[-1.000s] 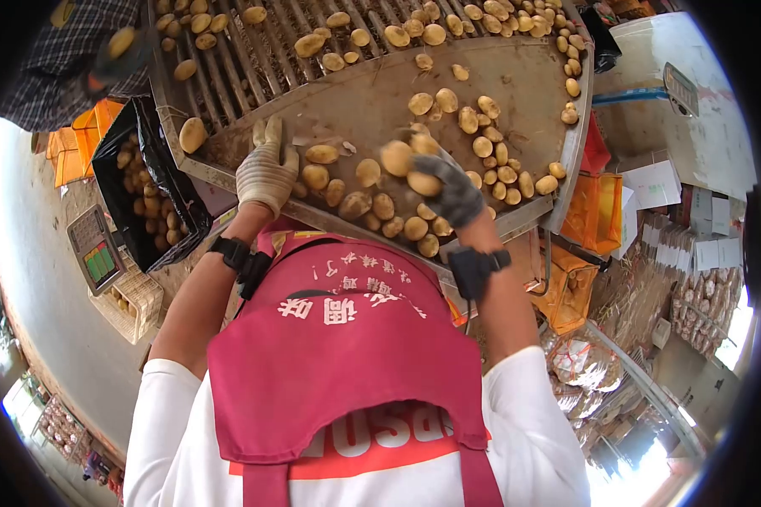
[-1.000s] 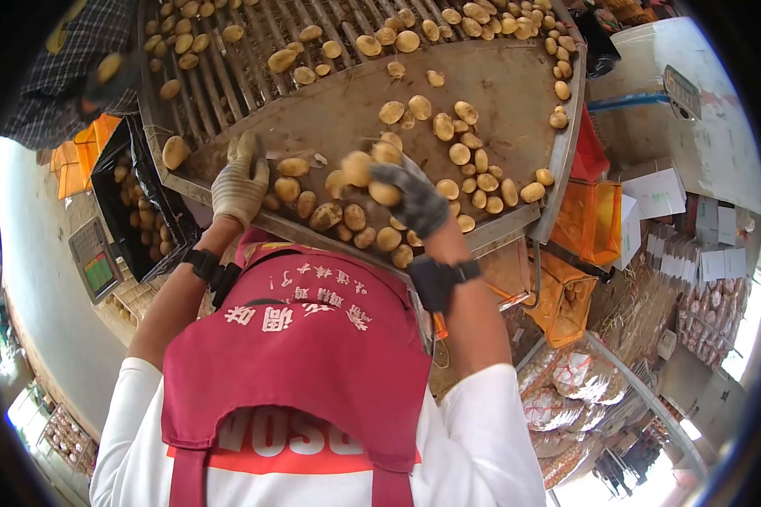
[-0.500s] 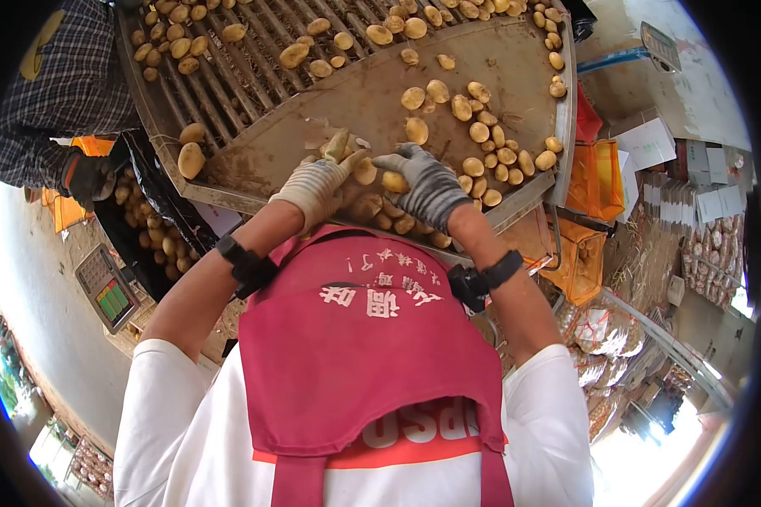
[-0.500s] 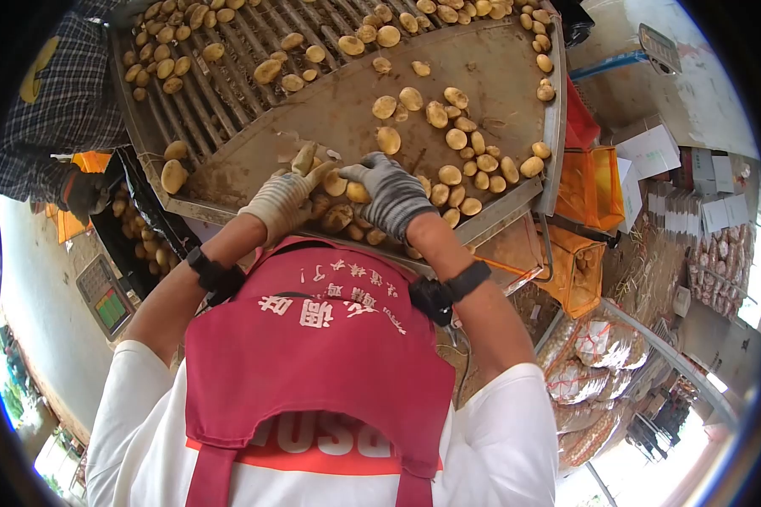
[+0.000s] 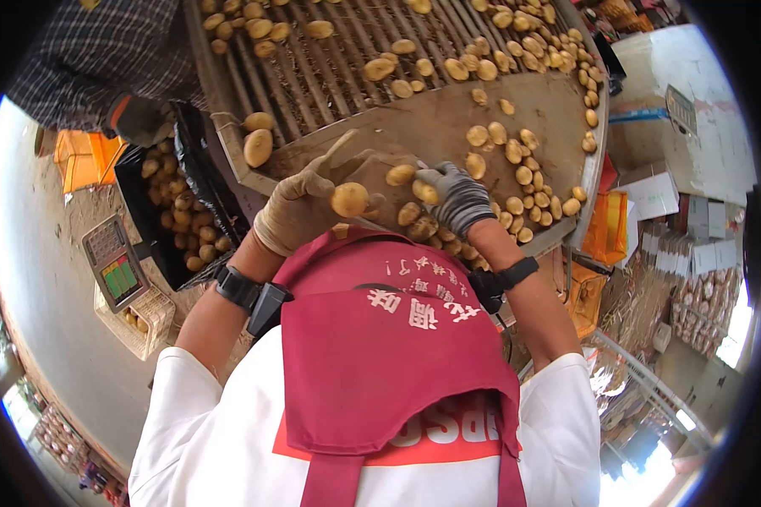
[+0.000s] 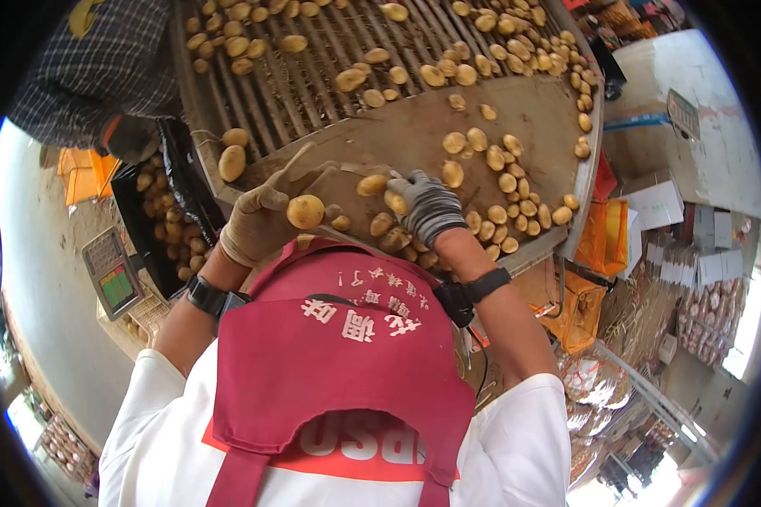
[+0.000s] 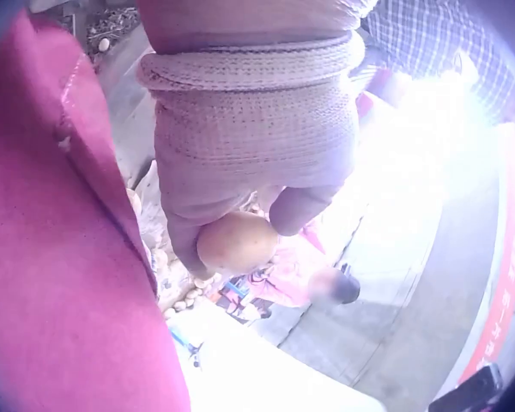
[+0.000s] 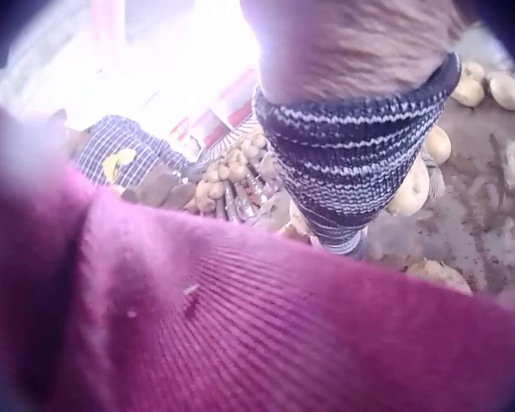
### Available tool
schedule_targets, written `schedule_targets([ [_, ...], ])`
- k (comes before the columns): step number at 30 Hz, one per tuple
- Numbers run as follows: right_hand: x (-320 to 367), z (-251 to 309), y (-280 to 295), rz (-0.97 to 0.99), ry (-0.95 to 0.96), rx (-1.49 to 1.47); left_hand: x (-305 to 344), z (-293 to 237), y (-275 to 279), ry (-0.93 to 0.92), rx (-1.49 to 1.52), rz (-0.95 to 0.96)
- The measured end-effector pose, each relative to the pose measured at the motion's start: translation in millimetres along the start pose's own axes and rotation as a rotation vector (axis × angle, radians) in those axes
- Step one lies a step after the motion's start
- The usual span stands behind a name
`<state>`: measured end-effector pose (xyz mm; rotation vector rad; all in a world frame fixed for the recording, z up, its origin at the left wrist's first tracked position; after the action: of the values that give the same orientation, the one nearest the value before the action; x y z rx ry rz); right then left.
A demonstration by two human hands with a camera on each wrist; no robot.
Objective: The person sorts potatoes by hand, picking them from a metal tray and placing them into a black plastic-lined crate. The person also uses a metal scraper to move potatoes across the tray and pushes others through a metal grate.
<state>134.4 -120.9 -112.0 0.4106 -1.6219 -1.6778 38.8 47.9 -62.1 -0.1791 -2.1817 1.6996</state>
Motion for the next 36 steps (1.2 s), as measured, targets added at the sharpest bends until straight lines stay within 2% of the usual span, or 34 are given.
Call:
schedule_targets([
  [2, 2, -15, -4, 0.098, -0.147, -0.269, 15, -8, 8, -0.031, 0.03, -0.001],
  [3, 0, -11, -5, 0.016, -0.091, -0.579, 23, -10, 12, -0.003, 0.138, 0.002],
  [4, -3, -12, -7, 0.025, -0.064, -0.575, 32, -12, 17, 0.02, 0.245, 0.002],
  [5, -6, -9, -16, 0.131, -0.148, -0.983, 41, -18, 32, -0.014, 0.216, -0.094],
  [6, -7, 10, -18, 0.25, -0.244, -1.391, 52, -22, 36, -0.038, 0.216, -0.107],
  [7, -8, 29, -6, 0.295, -0.256, -1.459, 63, -26, 44, -0.061, 0.199, -0.187],
  [8, -19, 48, 5, 0.306, -0.239, -1.461, 73, -31, 53, -0.082, 0.181, -0.263],
  [9, -33, 78, 15, 0.388, -0.118, -1.426, 83, -31, 65, -0.084, 0.209, -0.309],
  [10, -44, 111, 27, 0.469, 0.004, -1.386, 92, -35, 70, -0.102, 0.208, -0.314],
  [11, -50, 146, 38, 0.618, 0.04, -1.306, 101, -39, 72, -0.117, 0.217, -0.3],
  [14, -75, 240, 38, 0.794, 0.188, -1.26, 132, -47, 107, -0.149, 0.2, -0.324],
  [15, -82, 271, 37, 0.823, 0.235, -1.274, 147, -55, 123, -0.213, 0.259, -0.335],
  [16, -85, 291, 20, 0.933, 0.108, -1.195, 162, -64, 133, -0.277, 0.316, -0.344],
  [17, -99, 320, 8, 0.883, 0.188, -1.157, 178, -76, 144, -0.378, 0.301, -0.444],
  [18, -103, 346, 7, 0.92, 0.292, -1.122, 194, -97, 154, -0.489, -0.008, -0.407],
  [20, -123, 365, -17, 0.793, 0.109, -1.349, 228, -104, 164, -0.55, 0.381, -0.537],
  [22, -124, 373, 1, 0.843, -0.01, -1.361, 255, -111, 175, -0.605, 0.546, -0.327],
  [23, -121, 366, 19, 0.824, 0.023, -1.339, 274, -99, 198, -0.589, 0.642, -0.813],
  [24, -130, 358, 17, 0.767, 0.029, -1.326, 285, -97, 215, -0.575, 0.647, -0.815],
  [26, -129, 321, 34, 0.734, 0.018, -1.319, 283, -73, 243, -0.327, 1.693, -0.239],
  [27, -126, 298, 48, 0.78, 0.192, -1.517, 300, -67, 301, -0.559, 1.331, -0.362],
  [28, -117, 265, 64, 0.818, 0.377, -1.708, 282, -61, 278, -0.534, 1.338, -0.36],
  [29, -107, 226, 66, 0.802, 0.355, -1.708, 268, -67, 238, -0.517, 0.715, -0.618],
  [30, -103, 177, 71, 0.601, 0.279, -1.669, 253, -79, 194, -0.465, 0.069, -0.807],
  [31, -95, 127, 78, 0.401, 0.206, -1.619, 231, -75, 164, -0.475, -0.028, -0.822],
  [32, -83, 77, 87, 0.203, 0.136, -1.556, 210, -65, 158, -0.453, -0.035, -0.808],
  [34, -32, 9, 87, 0.046, 0.14, -1.725, 157, -62, 124, -0.403, -0.396, -0.618],
  [35, -10, -40, 64, -0.007, 0.05, -1.721, 127, -57, 91, -0.347, -0.591, -0.546],
  [36, 18, -85, 38, -0.088, -0.159, -1.817, 102, -54, 58, -0.296, -0.8, -0.497],
])
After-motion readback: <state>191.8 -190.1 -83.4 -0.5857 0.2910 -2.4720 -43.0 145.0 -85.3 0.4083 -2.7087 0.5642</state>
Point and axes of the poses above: each hand's wrist, its own x-axis away from the middle knuckle, its own y-axis out of the back of the hand, z = x × y, the point moved 10 cm from there along -x, towards the middle knuckle, and after that the axes turned 7 degrees about x, right-handed, at the moved point
